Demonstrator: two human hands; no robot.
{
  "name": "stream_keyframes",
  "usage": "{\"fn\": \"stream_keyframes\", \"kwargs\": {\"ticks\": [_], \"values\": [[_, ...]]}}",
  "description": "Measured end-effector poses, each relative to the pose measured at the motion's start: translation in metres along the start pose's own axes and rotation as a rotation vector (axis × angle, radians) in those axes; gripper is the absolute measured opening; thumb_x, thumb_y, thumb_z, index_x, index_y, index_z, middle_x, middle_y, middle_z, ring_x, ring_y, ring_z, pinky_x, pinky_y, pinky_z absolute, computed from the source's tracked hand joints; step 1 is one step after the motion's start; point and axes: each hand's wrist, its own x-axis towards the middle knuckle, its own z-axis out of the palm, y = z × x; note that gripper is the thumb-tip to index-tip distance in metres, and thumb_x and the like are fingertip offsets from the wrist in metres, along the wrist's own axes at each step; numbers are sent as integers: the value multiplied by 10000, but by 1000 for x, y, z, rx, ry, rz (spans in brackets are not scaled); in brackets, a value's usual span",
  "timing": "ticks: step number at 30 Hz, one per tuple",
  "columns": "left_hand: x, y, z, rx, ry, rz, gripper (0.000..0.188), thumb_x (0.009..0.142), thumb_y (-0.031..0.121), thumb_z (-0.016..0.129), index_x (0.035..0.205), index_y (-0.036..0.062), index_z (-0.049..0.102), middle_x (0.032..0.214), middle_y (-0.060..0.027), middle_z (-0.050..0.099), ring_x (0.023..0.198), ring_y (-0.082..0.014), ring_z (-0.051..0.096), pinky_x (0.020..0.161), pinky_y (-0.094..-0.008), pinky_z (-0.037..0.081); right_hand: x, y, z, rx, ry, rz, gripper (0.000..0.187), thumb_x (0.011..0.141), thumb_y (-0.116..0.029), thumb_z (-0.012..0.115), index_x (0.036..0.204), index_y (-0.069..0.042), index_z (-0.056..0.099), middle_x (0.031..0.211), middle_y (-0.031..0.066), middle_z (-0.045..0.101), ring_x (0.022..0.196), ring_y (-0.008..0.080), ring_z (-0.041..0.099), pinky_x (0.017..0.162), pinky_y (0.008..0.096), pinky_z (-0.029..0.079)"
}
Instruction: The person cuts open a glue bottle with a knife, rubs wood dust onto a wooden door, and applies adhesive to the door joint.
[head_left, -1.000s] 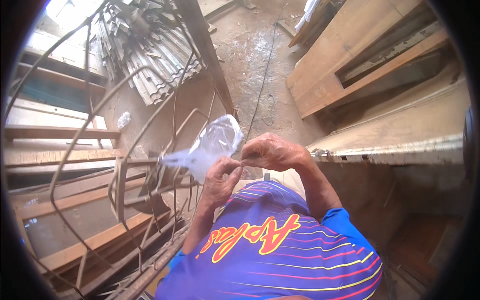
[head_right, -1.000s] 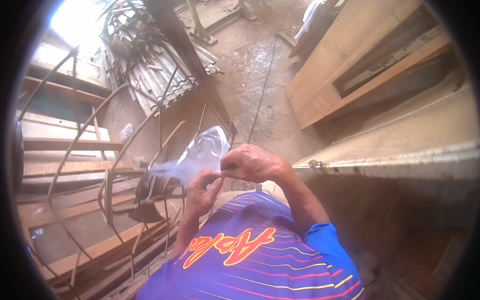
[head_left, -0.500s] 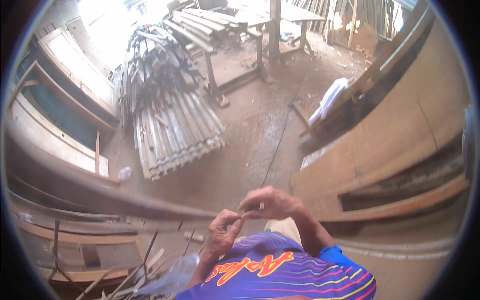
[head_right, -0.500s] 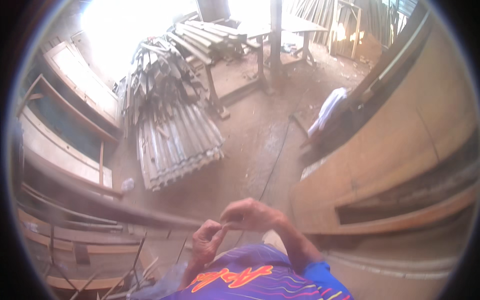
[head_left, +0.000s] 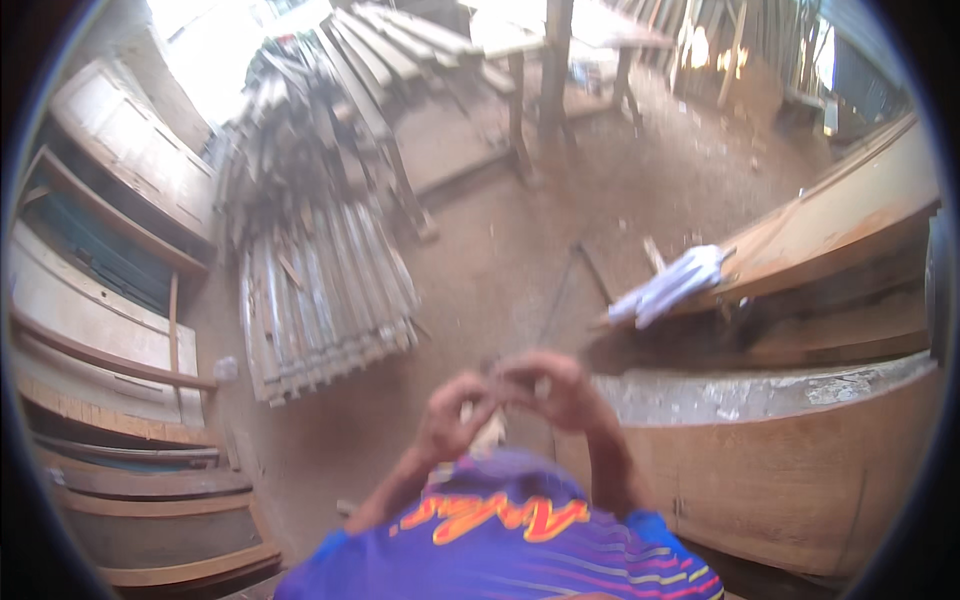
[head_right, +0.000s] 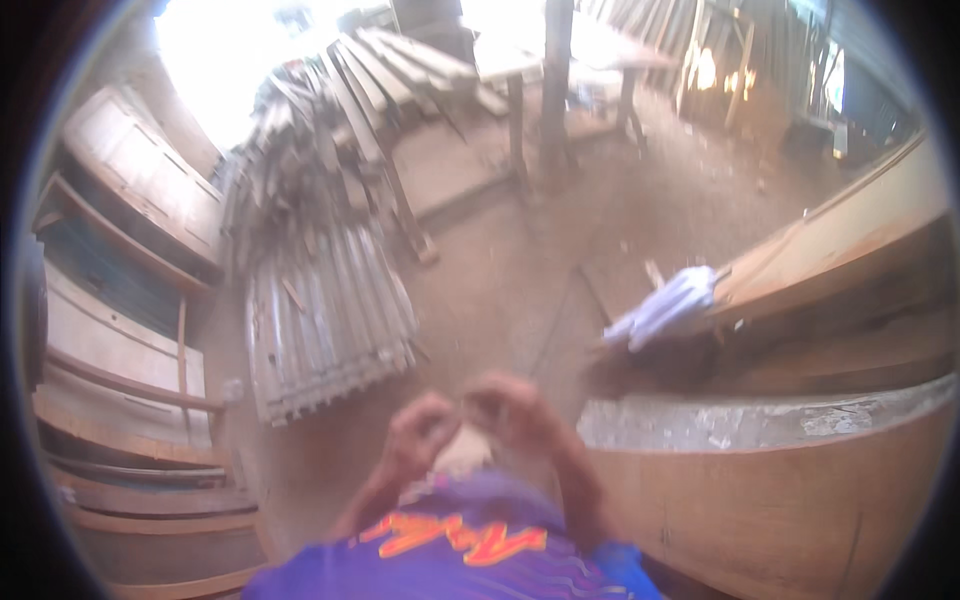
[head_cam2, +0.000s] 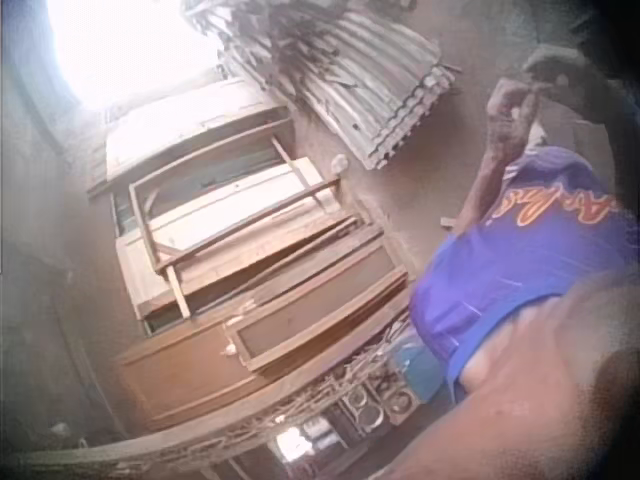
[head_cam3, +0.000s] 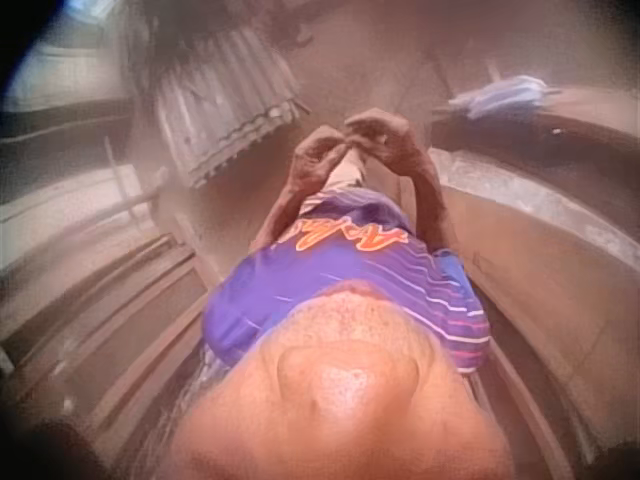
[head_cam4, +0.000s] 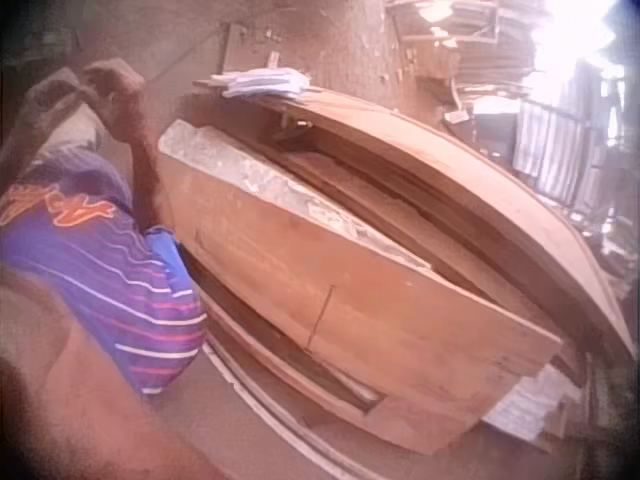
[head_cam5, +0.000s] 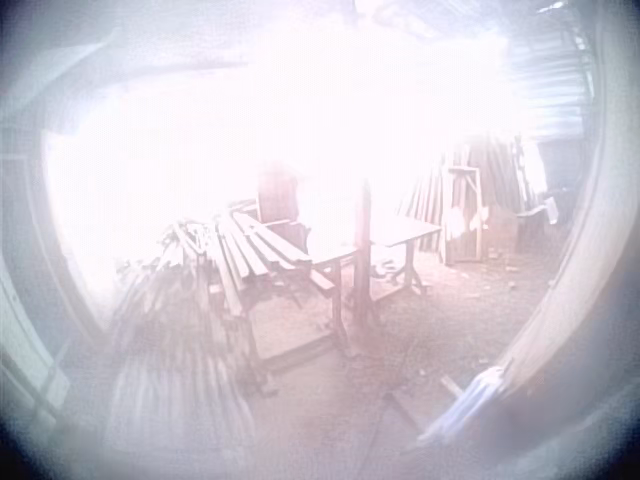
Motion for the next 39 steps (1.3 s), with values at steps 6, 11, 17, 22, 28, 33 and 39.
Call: {"fn": "stream_keyframes", "kwargs": {"ticks": [6, 11, 17, 22, 28, 33, 39], "values": [[215, -23, -2, -331, -59, -83, 101, 1011, 63, 677, 1100, 18, 692, 975, -10, 636, 903, -85, 602, 804, -259, 500, 126, 48, -97, 60, 224, 205, 390, 886, -85, 824, 1242, -29, 676, 975, 78, 734, 854, 131, 689, 778, 293, 558], [353, -40, 9, -443, -189, -149, 149, 1038, 156, 678, 1098, 22, 704, 968, 19, 624, 877, -47, 556, 778, -225, 458, 158, 90, -175, 55, 390, 489, 360, 897, -117, 821, 1217, -11, 693, 972, 70, 716, 904, 124, 681, 806, 296, 550], [496, -72, 61, -464, -305, -185, 159, 1038, 162, 672, 1089, 15, 708, 971, -27, 642, 854, -102, 592, 782, -266, 485, 174, 183, -253, 62, 585, 699, 321, 934, -166, 799, 1185, 4, 696, 986, 48, 722, 916, 134, 684, 845, 297, 547], [622, -87, 115, -314, -357, -10, 114, 997, 15, 668, 1104, 9, 708, 998, -42, 649, 924, -125, 597, 821, -272, 484, 223, 261, -331, 133, 650, 741, 318, 951, -221, 781, 1173, -8, 698, 953, 49, 719, 907, 119, 673, 830, 303, 549], [769, -93, 184, -281, -358, 78, 175, 949, -70, 685, 1097, 21, 713, 1043, -64, 664, 998, -154, 614, 869, -278, 497, 320, 299, -483, -174, 526, 686, 323, 942, -165, 783, 1190, 17, 684, 943, 77, 709, 843, 126, 672, 744, 301, 557], [871, -102, 243, -267, -355, 91, 163, 967, -47, 684, 1105, 30, 719, 1049, -47, 667, 990, -122, 615, 875, -267, 504, 383, 330, -588, -265, 494, 662, 326, 930, -229, 762, 1156, -6, 689, 1012, 144, 712, 868, 262, 703, 776, 367, 557], [990, -140, 321, -344, -448, -152, 84, 1016, 71, 678, 1080, 22, 703, 1009, -10, 663, 950, -77, 611, 851, -243, 495, 420, 425, -670, -187, 285, 747, 408, 923, -283, 796, 1214, -15, 696, 1020, 145, 732, 913, 251, 718, 835, 374, 570]]}}
